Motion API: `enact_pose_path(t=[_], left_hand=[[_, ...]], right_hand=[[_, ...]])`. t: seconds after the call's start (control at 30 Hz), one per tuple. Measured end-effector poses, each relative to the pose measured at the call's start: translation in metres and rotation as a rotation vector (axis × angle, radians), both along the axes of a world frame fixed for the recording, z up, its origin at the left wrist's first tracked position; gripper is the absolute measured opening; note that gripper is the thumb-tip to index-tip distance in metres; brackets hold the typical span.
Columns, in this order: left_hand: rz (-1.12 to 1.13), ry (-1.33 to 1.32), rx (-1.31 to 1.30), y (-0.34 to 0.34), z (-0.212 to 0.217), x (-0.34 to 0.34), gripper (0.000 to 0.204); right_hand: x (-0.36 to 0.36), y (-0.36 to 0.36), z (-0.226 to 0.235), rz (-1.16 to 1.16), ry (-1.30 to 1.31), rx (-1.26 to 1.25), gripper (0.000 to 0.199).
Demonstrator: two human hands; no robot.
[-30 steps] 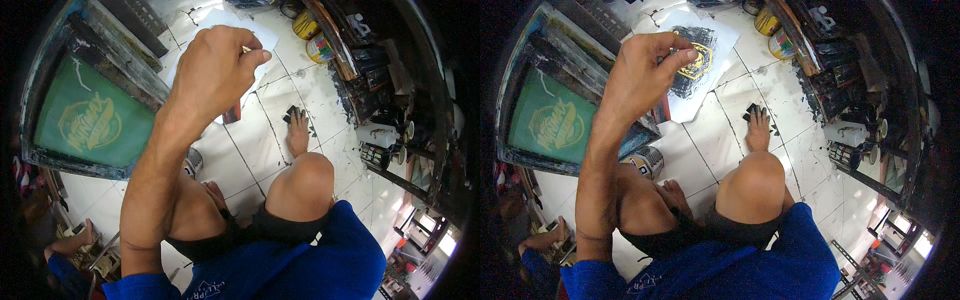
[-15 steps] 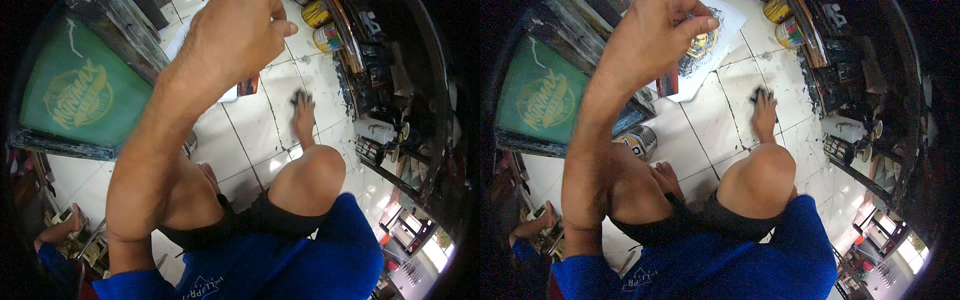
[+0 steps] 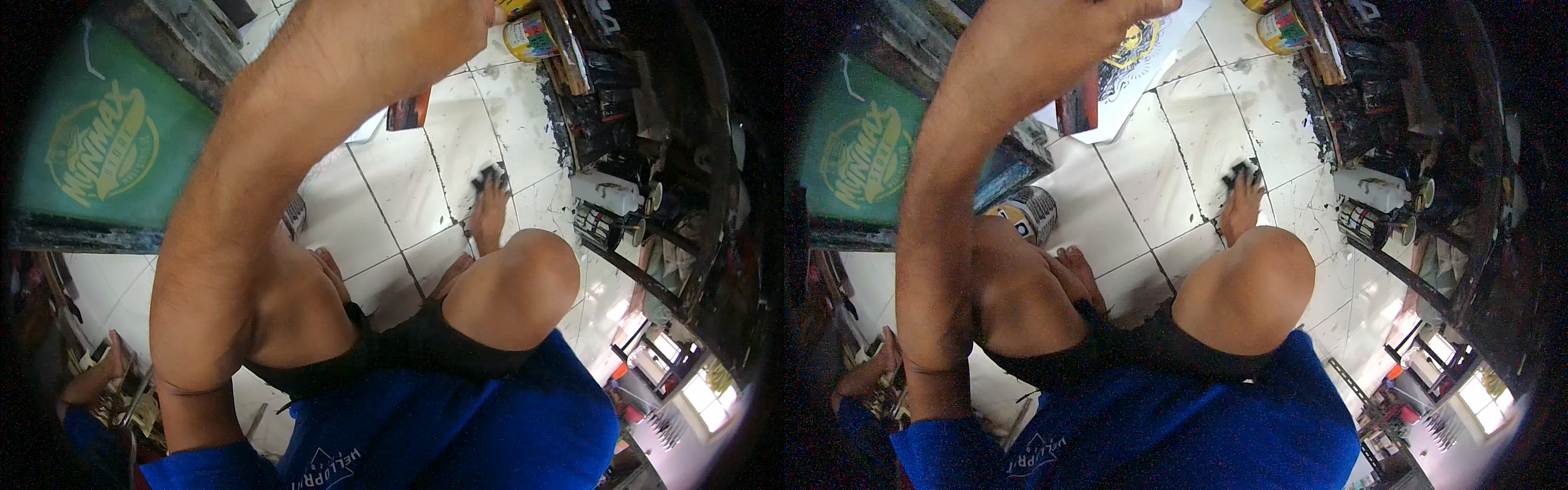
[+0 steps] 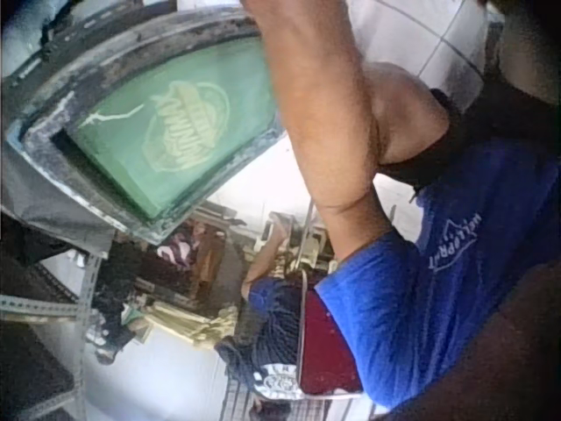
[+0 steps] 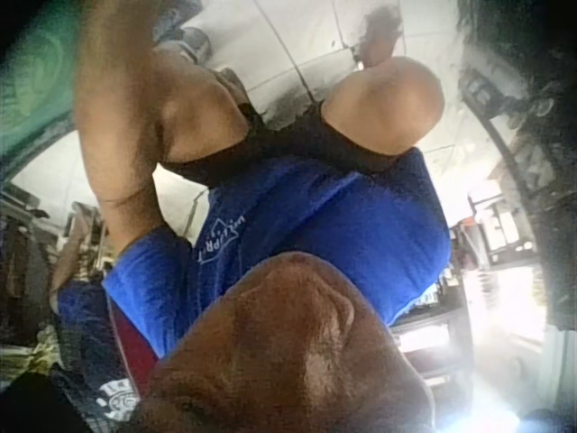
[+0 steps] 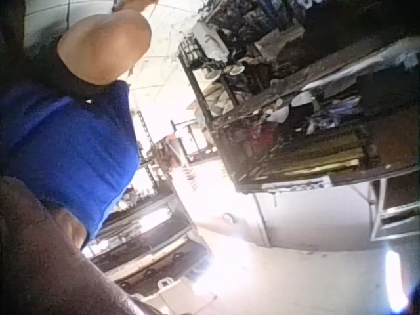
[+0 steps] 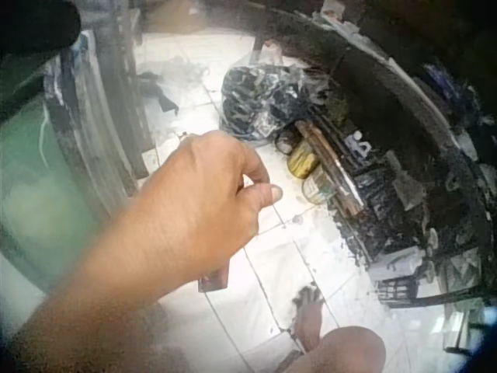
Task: The person peels a strip of tape from a small printed block and places it on a table near a screen printing frame. They then pick up a printed sheet from the floor and wipe the surface of the print with a black cloth.
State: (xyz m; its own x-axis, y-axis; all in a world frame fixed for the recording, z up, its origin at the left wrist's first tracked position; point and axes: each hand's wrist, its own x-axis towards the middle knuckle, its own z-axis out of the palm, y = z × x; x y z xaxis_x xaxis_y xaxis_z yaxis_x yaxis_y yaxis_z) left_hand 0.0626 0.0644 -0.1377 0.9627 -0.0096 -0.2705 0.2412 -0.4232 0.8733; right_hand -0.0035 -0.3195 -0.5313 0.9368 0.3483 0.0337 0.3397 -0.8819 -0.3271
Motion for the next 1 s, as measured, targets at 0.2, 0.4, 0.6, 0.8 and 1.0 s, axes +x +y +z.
enact_pose_path(t=[0.2,0.4,0.6,0.8,1.0], left_hand=[[0.043,-0.168,0.107,-0.014,-0.008,-0.009,0.027],[0.065,0.051,0.073,-0.021,0.009,0.003,0.027],[-0.009,-0.304,0.251,-0.007,-0.051,0.012,0.027],[-0.050,-0.005,0.033,-0.031,-0.012,0.020,0.027],[-0.046,-0.059,-0.004,0.000,0.003,-0.011,0.028]], right_hand=[[-0.023,-0.026,-0.005,0.071,0.072,-0.115,0.052],[-0.069,-0.023,-0.018,0.208,0.232,-0.189,0.063],[-0.002,-0.024,0.007,-0.040,-0.001,-0.078,0.048],[-0.065,-0.071,-0.008,0.235,0.110,-0.270,0.048],[-0.023,-0.003,0.014,0.160,0.118,-0.062,0.047]])
